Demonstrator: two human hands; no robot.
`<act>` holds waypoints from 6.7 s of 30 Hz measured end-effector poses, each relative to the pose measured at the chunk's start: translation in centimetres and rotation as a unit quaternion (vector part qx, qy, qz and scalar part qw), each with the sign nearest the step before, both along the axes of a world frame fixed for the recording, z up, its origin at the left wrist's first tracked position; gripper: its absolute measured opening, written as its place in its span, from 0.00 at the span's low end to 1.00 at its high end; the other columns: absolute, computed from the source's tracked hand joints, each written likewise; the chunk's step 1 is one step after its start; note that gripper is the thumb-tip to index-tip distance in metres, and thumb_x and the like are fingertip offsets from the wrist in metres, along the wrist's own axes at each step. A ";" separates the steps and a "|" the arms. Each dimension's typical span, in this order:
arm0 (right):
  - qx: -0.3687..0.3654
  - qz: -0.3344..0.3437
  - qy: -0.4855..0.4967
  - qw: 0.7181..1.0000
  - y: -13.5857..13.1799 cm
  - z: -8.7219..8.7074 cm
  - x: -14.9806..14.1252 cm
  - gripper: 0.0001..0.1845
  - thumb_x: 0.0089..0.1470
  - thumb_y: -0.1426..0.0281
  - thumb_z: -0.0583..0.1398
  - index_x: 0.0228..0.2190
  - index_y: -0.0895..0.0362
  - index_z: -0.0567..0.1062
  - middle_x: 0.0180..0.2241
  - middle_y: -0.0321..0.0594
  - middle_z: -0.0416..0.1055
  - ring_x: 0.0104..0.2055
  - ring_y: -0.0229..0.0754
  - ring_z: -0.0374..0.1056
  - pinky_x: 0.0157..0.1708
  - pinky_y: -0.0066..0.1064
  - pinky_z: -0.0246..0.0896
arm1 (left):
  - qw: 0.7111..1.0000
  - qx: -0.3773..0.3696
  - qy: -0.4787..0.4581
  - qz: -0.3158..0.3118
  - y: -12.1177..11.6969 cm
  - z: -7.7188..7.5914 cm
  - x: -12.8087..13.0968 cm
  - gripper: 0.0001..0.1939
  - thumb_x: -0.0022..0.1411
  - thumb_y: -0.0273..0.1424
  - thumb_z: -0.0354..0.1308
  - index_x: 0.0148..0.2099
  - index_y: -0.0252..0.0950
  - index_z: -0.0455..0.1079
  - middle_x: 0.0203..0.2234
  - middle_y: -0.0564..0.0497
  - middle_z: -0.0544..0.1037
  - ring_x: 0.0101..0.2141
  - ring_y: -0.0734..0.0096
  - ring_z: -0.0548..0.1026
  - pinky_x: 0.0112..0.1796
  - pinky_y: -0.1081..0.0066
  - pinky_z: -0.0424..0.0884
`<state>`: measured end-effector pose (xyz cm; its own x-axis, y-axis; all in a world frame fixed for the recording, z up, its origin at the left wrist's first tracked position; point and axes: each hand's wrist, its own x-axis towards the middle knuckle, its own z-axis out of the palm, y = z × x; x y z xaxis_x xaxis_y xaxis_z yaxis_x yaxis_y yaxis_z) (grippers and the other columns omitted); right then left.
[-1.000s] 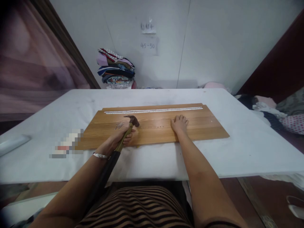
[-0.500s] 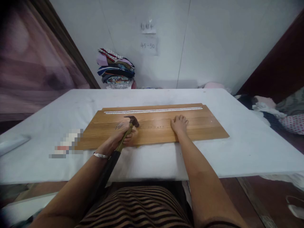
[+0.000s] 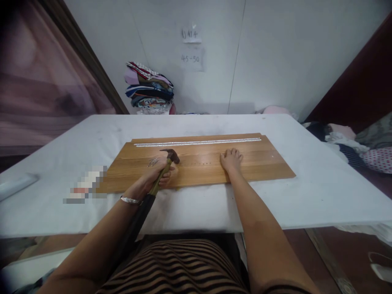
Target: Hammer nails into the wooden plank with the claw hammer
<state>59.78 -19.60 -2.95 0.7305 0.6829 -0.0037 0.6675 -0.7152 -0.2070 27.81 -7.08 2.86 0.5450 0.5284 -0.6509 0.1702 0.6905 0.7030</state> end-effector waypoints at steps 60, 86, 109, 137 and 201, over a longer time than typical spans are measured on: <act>0.000 -0.001 0.005 1.000 0.0 0.0 0.1 0.33 0.72 0.57 0.45 0.65 0.61 0.72 0.74 0.60 0.57 0.75 0.62 0.51 0.71 0.59 0.44 | 1.000 0.002 -0.005 -0.002 -0.1 0.2 0.0 0.17 0.72 0.46 0.59 0.42 0.36 0.68 0.18 0.62 0.60 0.12 0.81 0.56 0.12 0.82 0.52; 0.000 0.002 0.000 1.000 0.0 -0.2 0.1 0.33 0.72 0.57 0.45 0.65 0.61 0.72 0.74 0.61 0.58 0.76 0.62 0.50 0.71 0.60 0.44 | 1.000 -0.007 -0.021 -0.012 0.2 -0.1 -0.2 0.18 0.68 0.47 0.64 0.42 0.36 0.68 0.18 0.62 0.60 0.13 0.82 0.57 0.13 0.81 0.51; -0.002 0.004 0.002 1.000 0.0 0.0 0.1 0.33 0.72 0.57 0.44 0.64 0.61 0.72 0.73 0.60 0.59 0.75 0.62 0.50 0.71 0.60 0.44 | 1.000 0.002 -0.013 -0.014 0.0 0.1 -0.2 0.19 0.72 0.48 0.59 0.43 0.36 0.67 0.18 0.63 0.60 0.12 0.82 0.56 0.12 0.82 0.52; 0.000 0.002 0.001 1.000 0.1 -0.4 0.4 0.33 0.72 0.56 0.45 0.65 0.60 0.72 0.74 0.60 0.58 0.75 0.62 0.50 0.71 0.61 0.44 | 1.000 0.007 -0.029 -0.002 0.6 -1.3 -0.3 0.21 0.72 0.50 0.59 0.42 0.36 0.68 0.18 0.63 0.59 0.12 0.82 0.54 0.13 0.81 0.53; -0.003 0.003 -0.005 1.000 0.0 -0.2 0.0 0.33 0.72 0.57 0.44 0.64 0.61 0.72 0.73 0.60 0.60 0.75 0.61 0.52 0.71 0.59 0.45 | 0.999 0.004 -0.031 -0.003 0.5 -1.3 -0.6 0.21 0.67 0.49 0.65 0.44 0.35 0.68 0.19 0.63 0.60 0.12 0.83 0.55 0.13 0.81 0.52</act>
<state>59.77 -19.61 -3.12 0.7265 0.6871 -0.0016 0.6736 -0.7126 -0.1962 27.25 -6.56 1.53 0.5878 0.5303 -0.6110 0.1294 0.6839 0.7180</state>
